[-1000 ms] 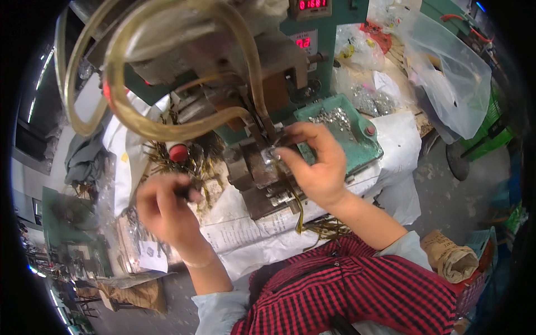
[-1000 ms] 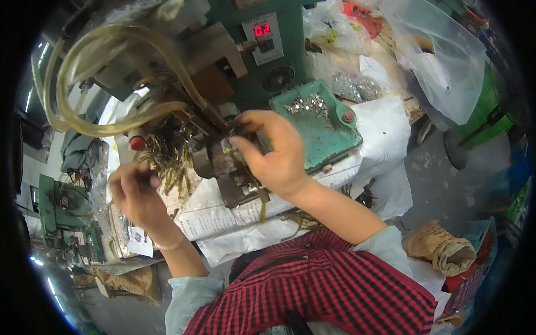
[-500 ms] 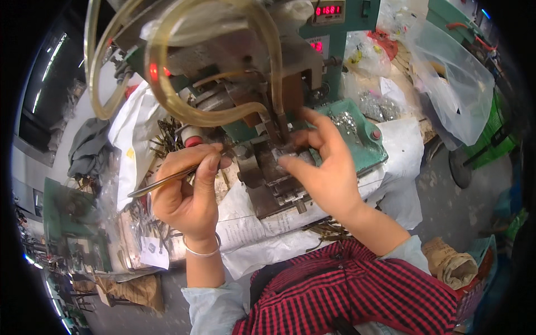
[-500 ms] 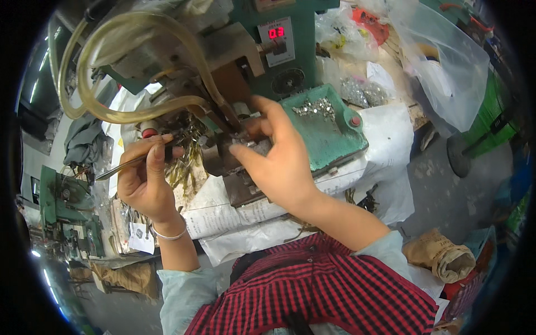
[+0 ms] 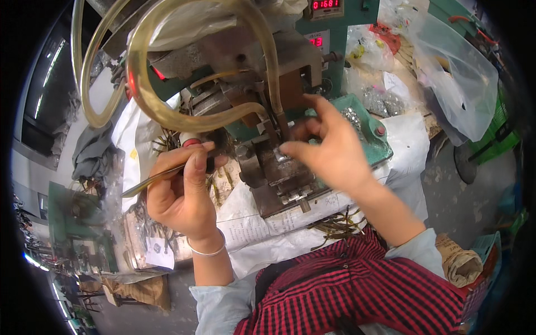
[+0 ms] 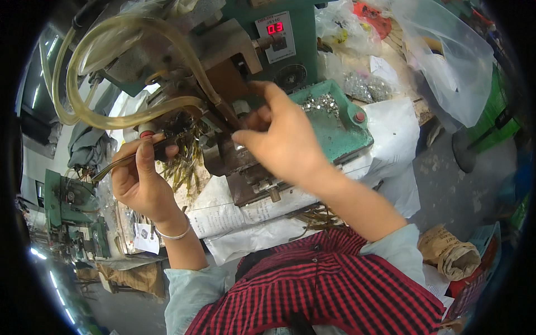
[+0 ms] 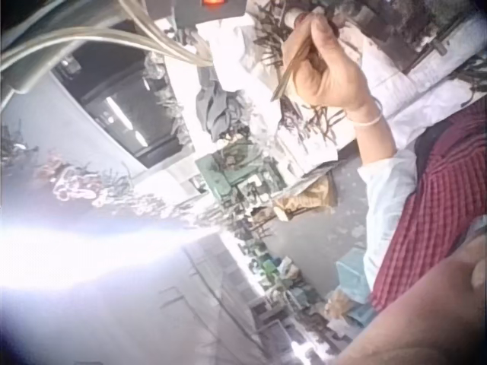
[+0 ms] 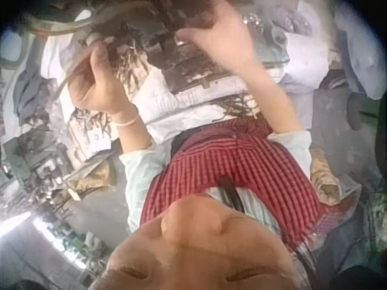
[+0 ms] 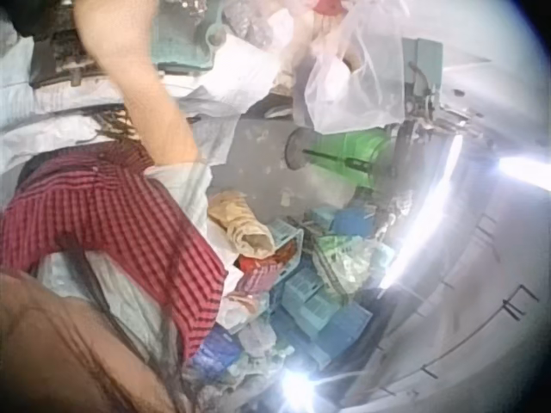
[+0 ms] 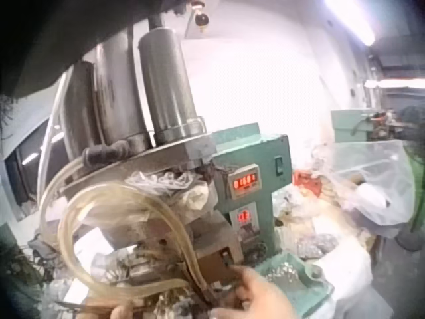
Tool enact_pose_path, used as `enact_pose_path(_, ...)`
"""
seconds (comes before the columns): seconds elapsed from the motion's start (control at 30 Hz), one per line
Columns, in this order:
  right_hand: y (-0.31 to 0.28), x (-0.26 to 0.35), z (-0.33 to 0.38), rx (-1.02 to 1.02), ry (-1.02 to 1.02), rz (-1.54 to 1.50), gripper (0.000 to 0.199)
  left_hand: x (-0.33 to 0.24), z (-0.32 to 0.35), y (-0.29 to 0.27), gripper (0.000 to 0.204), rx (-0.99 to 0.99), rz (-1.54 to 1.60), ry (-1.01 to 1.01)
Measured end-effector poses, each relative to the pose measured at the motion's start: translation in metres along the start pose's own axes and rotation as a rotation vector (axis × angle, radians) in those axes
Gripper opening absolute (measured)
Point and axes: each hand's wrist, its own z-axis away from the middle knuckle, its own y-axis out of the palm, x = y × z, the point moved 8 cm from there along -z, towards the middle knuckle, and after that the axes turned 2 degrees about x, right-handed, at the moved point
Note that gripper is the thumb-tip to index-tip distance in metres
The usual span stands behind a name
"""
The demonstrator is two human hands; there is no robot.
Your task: The person repeatedly picks small shiny components from a green tray and places them into a press machine, then removes the assembled items. The person also briefly adjusts a white sack on the table.
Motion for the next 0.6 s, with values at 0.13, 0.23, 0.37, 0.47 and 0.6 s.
enact_pose_path(0.13, -0.007, 0.003, 0.012, 0.29, 0.084, -0.524, 0.069, -0.025, 0.023, 0.03, 0.004, 0.31, -0.402, 0.298)
enact_pose_path(0.23, -0.025, -0.004, 0.005, 0.141, -0.264, 0.05, 0.052, -0.032, 0.06, 0.074, 0.019, 0.525, -0.561, 0.535)
enact_pose_path(0.37, -0.095, -0.095, -0.017, -0.403, -0.256, 0.903, 0.037, -0.016, 0.079, 0.093, 0.025, 0.501, -0.627, 0.618)
enact_pose_path(0.47, -0.083, -0.121, 0.011, -0.372, -0.411, 0.939, 0.036, -0.013, 0.079, 0.088, 0.024, 0.476, -0.588, 0.654)
enact_pose_path(0.6, -0.119, -0.086, 0.029, -0.693, -0.406, 0.541, 0.032, -0.01, 0.083, 0.086, 0.024, 0.434, -0.576, 0.687)
